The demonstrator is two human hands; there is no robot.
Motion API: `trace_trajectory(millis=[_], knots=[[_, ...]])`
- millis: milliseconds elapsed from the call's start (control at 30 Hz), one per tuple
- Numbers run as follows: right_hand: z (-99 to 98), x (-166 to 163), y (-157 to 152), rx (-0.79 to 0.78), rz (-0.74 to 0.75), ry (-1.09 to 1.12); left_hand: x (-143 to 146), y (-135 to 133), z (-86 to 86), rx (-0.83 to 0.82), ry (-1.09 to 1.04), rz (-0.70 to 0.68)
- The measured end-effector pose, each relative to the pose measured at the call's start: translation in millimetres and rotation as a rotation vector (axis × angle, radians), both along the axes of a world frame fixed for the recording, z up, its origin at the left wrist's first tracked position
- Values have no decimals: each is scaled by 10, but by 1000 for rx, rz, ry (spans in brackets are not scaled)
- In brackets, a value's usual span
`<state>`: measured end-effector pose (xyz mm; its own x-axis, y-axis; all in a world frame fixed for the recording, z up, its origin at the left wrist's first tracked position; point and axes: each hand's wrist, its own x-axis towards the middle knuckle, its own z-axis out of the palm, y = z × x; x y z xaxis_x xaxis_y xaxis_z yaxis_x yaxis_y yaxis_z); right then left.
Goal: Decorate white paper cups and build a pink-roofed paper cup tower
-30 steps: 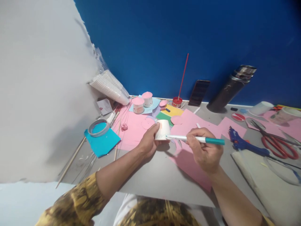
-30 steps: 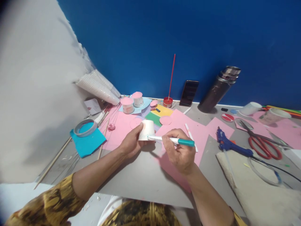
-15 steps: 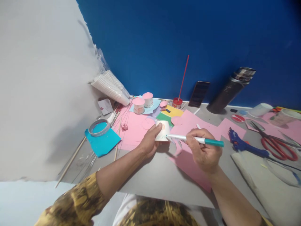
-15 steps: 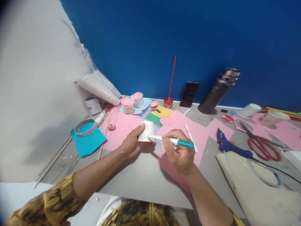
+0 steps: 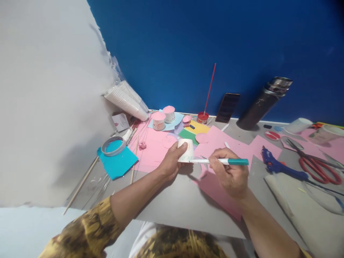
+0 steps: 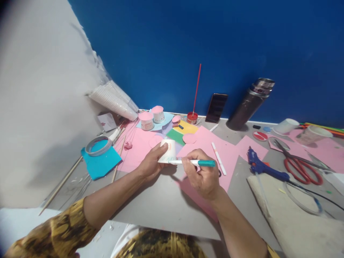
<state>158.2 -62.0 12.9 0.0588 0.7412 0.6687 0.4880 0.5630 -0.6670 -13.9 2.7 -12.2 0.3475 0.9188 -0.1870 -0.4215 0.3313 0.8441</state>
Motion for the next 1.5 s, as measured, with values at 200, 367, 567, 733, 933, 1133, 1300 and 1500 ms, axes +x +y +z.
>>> trace_trajectory(millis=[200,367,567,733,933,1133,1300,1500], knots=[[-5,-16,7,60,1,30,12,-36,25,24,40,0],[-27,-21,20,-1,88,4,18,-43,11,49,99,55],[-19,-34,7,-16,59,19,14,-40,-31,58,109,60],[-61,5,28,-44,-87,293,21,4,-68,-14,39,62],[-108,99,170,-191,-78,628,20,69,6,-265,-121,29],[-161,79,137,-153,-86,487,7,60,72,-268,-126,49],[-160,138,163,-33,-262,490,-47,78,85,-328,-245,-115],[-77,221,219,-17,-344,110,-108,102,87,-322,-252,-66]])
